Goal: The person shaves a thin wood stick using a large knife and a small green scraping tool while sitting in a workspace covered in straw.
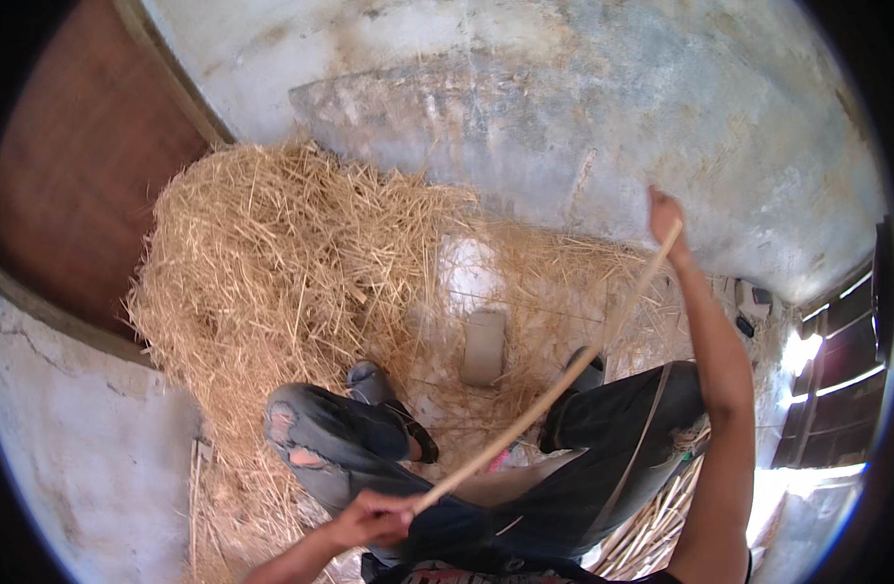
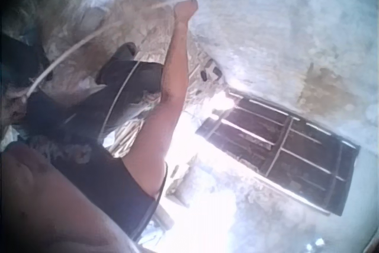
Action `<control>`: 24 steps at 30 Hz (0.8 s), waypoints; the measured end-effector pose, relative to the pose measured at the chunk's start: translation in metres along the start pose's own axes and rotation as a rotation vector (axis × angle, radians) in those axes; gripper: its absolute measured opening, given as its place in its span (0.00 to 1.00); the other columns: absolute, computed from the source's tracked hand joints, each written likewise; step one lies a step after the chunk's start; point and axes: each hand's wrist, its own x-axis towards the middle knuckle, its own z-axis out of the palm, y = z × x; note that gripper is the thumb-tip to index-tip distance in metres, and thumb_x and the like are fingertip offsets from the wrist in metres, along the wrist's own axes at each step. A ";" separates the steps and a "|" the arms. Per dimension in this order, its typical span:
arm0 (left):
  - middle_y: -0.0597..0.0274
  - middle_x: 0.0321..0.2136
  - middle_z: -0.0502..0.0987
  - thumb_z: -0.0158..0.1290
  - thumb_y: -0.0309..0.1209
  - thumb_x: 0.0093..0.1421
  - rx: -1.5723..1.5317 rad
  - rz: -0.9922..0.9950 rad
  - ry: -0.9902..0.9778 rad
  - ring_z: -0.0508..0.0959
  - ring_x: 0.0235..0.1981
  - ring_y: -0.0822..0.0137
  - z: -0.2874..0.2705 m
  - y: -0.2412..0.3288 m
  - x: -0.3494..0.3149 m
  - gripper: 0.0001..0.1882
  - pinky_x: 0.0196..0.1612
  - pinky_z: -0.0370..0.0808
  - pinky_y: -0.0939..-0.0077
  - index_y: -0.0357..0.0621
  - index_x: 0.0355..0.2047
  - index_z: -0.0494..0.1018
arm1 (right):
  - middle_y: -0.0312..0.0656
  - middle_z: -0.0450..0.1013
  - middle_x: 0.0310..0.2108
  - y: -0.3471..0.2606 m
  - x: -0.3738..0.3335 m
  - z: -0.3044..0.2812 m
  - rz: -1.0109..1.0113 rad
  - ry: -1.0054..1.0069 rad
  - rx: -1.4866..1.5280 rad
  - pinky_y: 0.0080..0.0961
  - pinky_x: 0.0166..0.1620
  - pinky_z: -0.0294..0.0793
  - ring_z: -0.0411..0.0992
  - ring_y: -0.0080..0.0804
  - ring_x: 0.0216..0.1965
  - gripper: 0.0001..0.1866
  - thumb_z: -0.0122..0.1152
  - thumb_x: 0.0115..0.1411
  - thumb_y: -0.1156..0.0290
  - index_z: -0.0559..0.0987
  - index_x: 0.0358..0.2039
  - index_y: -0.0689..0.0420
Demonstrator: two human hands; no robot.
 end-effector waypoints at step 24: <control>0.76 0.17 0.57 0.38 0.39 0.74 -0.774 0.126 -0.318 0.58 0.14 0.80 -0.008 0.049 0.126 0.24 0.15 0.58 0.86 0.47 0.68 0.59 | 0.51 0.80 0.45 -0.085 -0.102 0.066 -0.050 -1.302 -0.489 0.42 0.48 0.77 0.78 0.49 0.48 0.19 0.52 0.61 0.60 0.84 0.40 0.60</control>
